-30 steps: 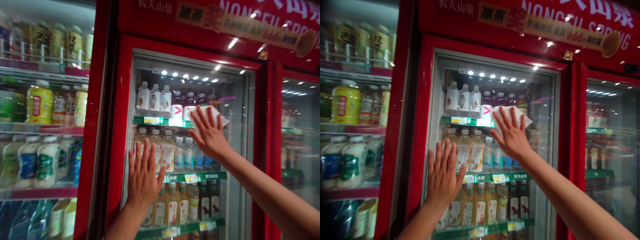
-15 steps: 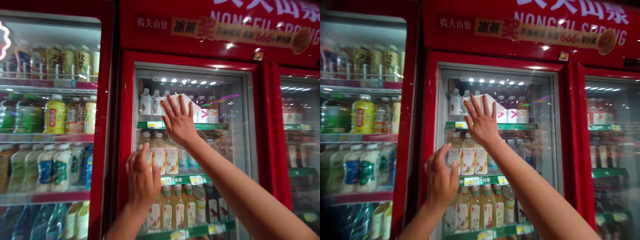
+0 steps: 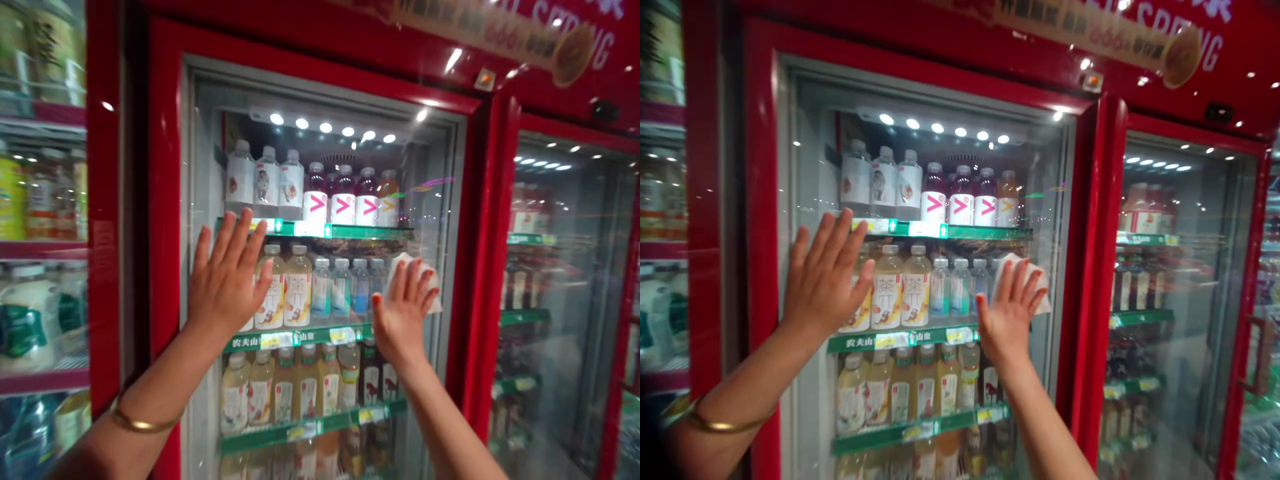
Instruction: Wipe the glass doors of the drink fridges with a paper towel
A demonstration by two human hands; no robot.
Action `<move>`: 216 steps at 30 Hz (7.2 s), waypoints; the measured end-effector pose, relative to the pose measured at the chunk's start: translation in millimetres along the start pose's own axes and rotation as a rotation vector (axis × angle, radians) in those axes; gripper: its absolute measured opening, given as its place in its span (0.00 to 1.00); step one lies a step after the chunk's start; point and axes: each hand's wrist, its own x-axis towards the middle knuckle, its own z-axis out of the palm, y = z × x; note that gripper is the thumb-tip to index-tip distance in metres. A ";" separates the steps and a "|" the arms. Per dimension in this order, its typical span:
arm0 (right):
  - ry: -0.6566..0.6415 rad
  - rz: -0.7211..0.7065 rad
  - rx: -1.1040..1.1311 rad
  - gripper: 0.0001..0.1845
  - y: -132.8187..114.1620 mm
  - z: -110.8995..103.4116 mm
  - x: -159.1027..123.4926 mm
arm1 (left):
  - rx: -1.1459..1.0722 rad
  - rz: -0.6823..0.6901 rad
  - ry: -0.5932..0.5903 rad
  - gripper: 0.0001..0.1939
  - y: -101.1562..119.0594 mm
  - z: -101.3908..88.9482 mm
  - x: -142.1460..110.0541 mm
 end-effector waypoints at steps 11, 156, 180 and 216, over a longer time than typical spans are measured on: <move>-0.047 0.093 -0.017 0.48 44.4 7.9 -159.3 | 0.086 -0.117 -0.067 0.42 32.0 -6.9 -85.9; -0.128 -0.408 -0.010 0.41 -17.7 9.2 -172.1 | 0.082 -0.213 -0.022 0.41 106.7 2.7 -278.9; -0.038 0.083 0.004 0.42 25.3 2.4 -54.0 | 0.089 -0.236 0.003 0.42 110.7 1.7 -268.2; -0.232 -0.959 0.142 0.32 -81.6 -3.4 -27.4 | 0.040 -0.331 0.048 0.49 118.0 9.0 -294.7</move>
